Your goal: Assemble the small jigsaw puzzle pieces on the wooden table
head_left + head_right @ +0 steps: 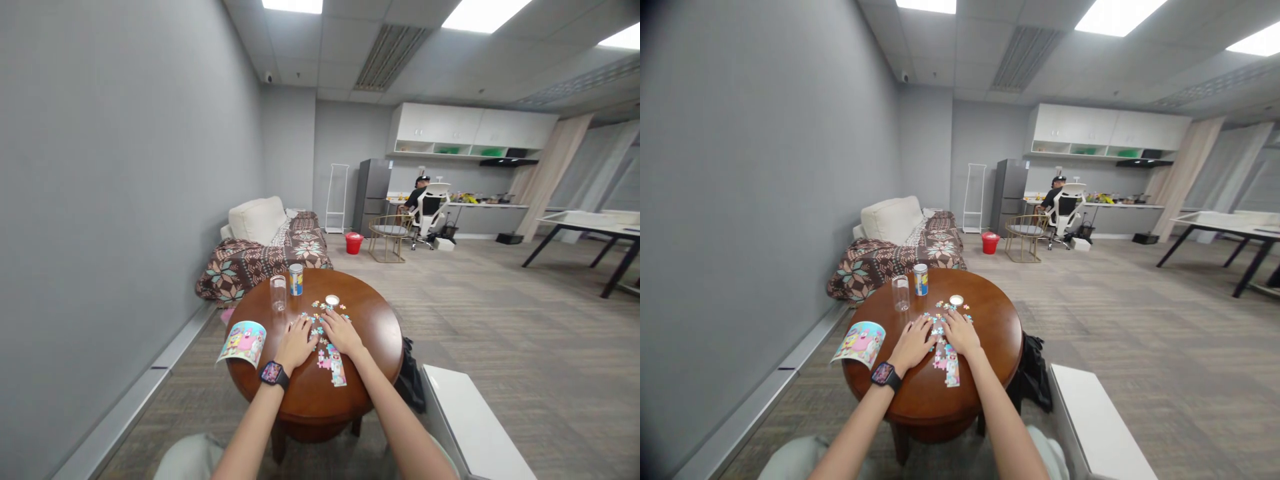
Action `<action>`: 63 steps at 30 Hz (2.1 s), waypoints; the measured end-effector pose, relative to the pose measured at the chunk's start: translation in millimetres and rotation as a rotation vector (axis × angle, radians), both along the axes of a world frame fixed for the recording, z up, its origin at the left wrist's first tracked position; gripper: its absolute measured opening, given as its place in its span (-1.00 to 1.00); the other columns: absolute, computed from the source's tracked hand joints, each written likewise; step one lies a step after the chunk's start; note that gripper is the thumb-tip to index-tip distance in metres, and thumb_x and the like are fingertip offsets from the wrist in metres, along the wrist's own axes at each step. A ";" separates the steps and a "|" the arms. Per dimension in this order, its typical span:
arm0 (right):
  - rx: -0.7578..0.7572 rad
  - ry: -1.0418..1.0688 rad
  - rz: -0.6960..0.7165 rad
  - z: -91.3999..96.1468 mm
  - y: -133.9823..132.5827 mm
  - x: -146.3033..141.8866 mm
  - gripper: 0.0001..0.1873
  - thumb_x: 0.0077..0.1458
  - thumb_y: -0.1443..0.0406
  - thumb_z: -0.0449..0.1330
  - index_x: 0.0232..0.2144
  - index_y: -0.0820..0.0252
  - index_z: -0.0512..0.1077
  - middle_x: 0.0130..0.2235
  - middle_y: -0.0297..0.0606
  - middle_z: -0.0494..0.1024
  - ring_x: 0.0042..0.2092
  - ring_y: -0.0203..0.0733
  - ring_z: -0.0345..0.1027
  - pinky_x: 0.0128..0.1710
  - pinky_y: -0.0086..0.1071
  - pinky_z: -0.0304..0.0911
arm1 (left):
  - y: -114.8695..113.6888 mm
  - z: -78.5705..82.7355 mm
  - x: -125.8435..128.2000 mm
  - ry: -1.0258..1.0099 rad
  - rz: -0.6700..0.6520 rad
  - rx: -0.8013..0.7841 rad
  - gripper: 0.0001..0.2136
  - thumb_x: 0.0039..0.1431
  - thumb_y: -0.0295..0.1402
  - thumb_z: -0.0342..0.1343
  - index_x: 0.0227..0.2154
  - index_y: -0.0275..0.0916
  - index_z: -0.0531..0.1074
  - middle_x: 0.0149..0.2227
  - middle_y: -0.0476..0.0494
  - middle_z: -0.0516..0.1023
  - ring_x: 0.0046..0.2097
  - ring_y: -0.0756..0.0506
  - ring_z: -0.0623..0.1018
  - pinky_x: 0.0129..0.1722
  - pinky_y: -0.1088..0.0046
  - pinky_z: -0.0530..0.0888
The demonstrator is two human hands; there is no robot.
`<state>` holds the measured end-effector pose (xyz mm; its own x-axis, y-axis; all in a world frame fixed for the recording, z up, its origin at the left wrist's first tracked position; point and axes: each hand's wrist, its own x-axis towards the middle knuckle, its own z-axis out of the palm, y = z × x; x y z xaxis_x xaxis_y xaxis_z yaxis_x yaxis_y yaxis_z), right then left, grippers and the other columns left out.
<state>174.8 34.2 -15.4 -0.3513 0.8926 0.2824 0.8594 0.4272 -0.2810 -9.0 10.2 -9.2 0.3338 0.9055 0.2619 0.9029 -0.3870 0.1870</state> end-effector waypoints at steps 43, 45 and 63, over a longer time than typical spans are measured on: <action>0.094 1.619 -0.196 2.7 -1.0 34.9 -0.47 0.22 -0.11 -0.16 -0.53 0.09 0.27 -0.58 -0.38 0.29 -0.57 -0.31 0.16 -0.52 -0.40 0.14 | -8.0 21.3 -0.1 -0.041 -0.012 0.041 -0.80 0.20 -0.57 -0.08 -0.25 -0.22 0.40 -0.12 -0.19 0.55 -0.04 -0.16 0.48 0.01 0.27 0.31; 0.111 1.614 -0.224 4.0 -2.5 34.7 -0.47 0.22 -0.11 -0.16 -0.54 0.10 0.27 -0.59 -0.39 0.27 -0.58 -0.32 0.13 -0.54 -0.41 0.11 | -7.4 20.2 -0.6 -0.043 -0.014 0.050 -0.81 0.21 -0.55 -0.07 -0.24 -0.22 0.39 -0.13 -0.18 0.55 -0.05 -0.16 0.48 0.00 0.27 0.31; 0.033 0.963 -0.547 -0.2 -11.0 36.2 -0.81 -0.17 0.35 -0.01 -0.59 0.12 0.41 -0.46 -0.27 0.53 -0.35 -0.14 0.37 -0.28 -0.33 0.22 | -7.8 22.7 -3.9 0.021 0.288 0.059 -0.79 0.26 -0.55 -0.11 -0.19 -0.26 0.41 -0.11 -0.26 0.56 -0.01 -0.19 0.49 -0.03 0.26 0.27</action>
